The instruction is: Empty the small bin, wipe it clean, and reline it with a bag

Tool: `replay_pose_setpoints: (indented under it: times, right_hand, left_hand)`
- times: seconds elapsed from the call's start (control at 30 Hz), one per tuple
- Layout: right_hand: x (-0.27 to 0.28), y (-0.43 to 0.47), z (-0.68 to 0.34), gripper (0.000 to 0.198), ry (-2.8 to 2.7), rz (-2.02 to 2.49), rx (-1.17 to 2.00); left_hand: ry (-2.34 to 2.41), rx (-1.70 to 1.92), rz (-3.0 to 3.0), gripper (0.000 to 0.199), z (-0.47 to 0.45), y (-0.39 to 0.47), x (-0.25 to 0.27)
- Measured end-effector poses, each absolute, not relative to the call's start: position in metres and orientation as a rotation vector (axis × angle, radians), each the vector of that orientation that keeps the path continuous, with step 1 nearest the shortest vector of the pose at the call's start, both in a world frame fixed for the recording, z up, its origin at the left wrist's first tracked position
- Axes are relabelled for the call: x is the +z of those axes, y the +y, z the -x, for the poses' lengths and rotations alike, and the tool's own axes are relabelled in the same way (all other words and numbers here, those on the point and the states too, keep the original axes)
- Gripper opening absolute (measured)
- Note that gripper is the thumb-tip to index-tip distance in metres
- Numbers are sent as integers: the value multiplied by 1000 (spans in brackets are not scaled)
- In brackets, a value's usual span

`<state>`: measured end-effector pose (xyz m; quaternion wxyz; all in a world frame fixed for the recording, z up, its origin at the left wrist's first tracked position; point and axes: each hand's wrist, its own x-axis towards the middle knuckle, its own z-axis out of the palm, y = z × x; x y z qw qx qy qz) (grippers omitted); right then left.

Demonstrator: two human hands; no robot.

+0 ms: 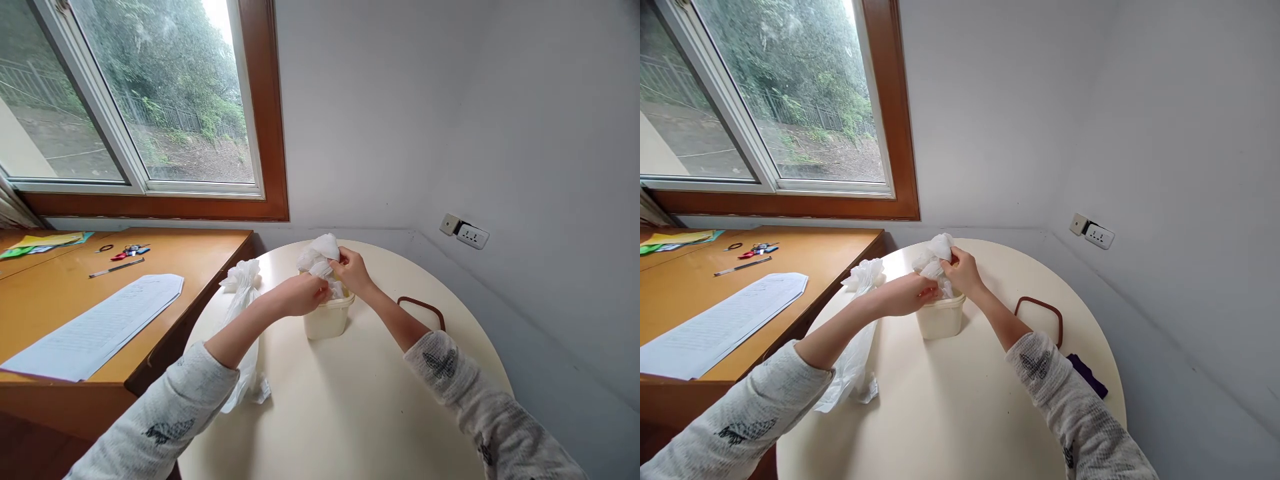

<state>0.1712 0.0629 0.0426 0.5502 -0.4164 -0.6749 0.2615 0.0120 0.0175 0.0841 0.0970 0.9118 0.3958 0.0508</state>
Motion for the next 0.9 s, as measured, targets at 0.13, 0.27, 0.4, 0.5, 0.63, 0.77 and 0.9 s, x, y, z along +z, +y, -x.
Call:
replay_pose_setpoints:
  times: [0.13,0.27,0.4,0.5,0.63,0.77,0.9]
  right_hand:
    - [42,65,-171,13,-1524,946,719]
    - [41,65,-171,16,-1462,904,819]
    - [42,65,-173,22,-1401,875,895]
    - [45,65,-177,25,-1343,859,944]
    - [52,65,-181,27,-1269,840,989]
    - [61,66,-182,26,-1226,826,1012]
    - [69,66,-181,24,-1155,773,1066]
  left_hand:
    - [1214,118,-2664,45,-14,7,89]
    - [1216,-7,-2725,51,-20,2,87]
    - [1206,-47,-2815,53,-22,6,80]
    - [1160,-39,-2874,48,-19,9,76]
    - [1089,-47,-2881,43,-13,12,76]
    - [1036,-50,-2865,40,-7,12,81]
    - [974,-51,-2821,38,2,16,82]
